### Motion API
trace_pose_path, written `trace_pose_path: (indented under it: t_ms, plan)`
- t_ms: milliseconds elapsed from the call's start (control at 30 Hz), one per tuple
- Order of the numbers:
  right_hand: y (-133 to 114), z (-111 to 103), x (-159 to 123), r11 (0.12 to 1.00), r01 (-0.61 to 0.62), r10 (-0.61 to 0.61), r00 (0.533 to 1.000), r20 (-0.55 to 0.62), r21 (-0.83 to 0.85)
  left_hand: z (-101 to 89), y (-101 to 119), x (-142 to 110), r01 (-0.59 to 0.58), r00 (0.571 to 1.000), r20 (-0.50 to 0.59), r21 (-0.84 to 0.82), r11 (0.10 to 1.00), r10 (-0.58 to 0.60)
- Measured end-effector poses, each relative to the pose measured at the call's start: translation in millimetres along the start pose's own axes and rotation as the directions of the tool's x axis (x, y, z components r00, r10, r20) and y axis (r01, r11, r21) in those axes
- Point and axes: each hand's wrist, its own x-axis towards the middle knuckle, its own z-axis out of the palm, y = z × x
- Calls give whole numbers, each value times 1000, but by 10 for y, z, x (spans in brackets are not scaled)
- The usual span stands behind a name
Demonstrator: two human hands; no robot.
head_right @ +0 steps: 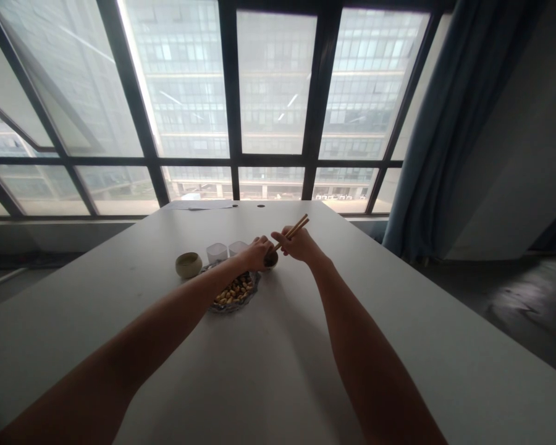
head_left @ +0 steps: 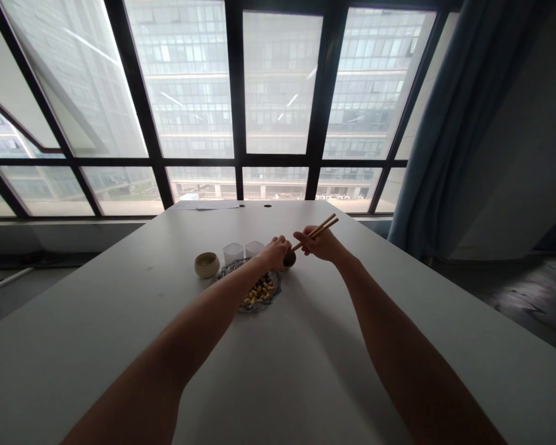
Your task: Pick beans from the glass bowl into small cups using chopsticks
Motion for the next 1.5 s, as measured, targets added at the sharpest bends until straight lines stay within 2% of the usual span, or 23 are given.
trace_pose_path:
  t_ms: [100, 267, 367, 433, 567, 633, 733, 800, 867, 933, 1000, 1067, 1167, 1267, 1500]
  plan:
    - [-15, 3, -4, 999, -4, 3, 1000, -13, -33, -18, 6, -13, 10, 1000, -2, 10, 1000, -10]
    - [-138, -29, -23, 999, 19, -28, 979, -201, -49, -95, 12, -32, 97, 995, 28, 54, 994, -99]
    - [-236, -35, -41, 998, 69, -65, 952, -300, 3, -129, -9, -35, 149, 987, 51, 83, 985, -154]
    - [-300, -26, -55, 991, 111, -81, 945, -317, 77, -152, -30, -42, 167, 983, 63, 95, 981, -174]
    - [-418, 17, -83, 972, 128, -76, 966, -248, 199, -259, -85, -111, 147, 977, 142, 97, 984, -160]
    - [-473, 51, -94, 974, 107, -73, 983, -170, 202, -344, -134, -218, 96, 987, 127, 63, 993, -103]
    - [-538, 122, -105, 985, 55, -55, 998, -1, 163, -464, -264, -534, 49, 998, -27, -5, 999, -50]
    - [-556, 179, -109, 988, 17, -31, 995, 92, 152, -509, -385, -845, 88, 986, -136, -48, 995, -94]
    - [-545, 237, -112, 989, 11, -32, 990, 140, 149, -514, -508, -1195, 172, 955, -230, -88, 981, -188]
    - [-509, 290, -115, 991, 49, -71, 982, 178, 124, -480, -602, -1531, 247, 901, -329, -143, 958, -282]
    - [-456, 337, -117, 992, 108, -121, 966, 228, 71, -413, -645, -1807, 227, 868, -405, -194, 954, -289]
    - [-397, 379, -115, 989, 148, -150, 949, 278, 28, -322, -641, -1999, 180, 859, -431, -248, 952, -275]
    - [-324, 423, -107, 986, 164, -156, 934, 321, 2, -182, -588, -2131, 170, 862, -405, -337, 926, -306]
    - [-290, 438, -100, 987, 159, -150, 933, 327, -3, -92, -544, -2142, 184, 867, -363, -404, 896, -341]
    - [-325, 422, -115, 995, 87, -95, 957, 274, 41, -76, -535, -2134, 154, 875, -366, -409, 900, -316]
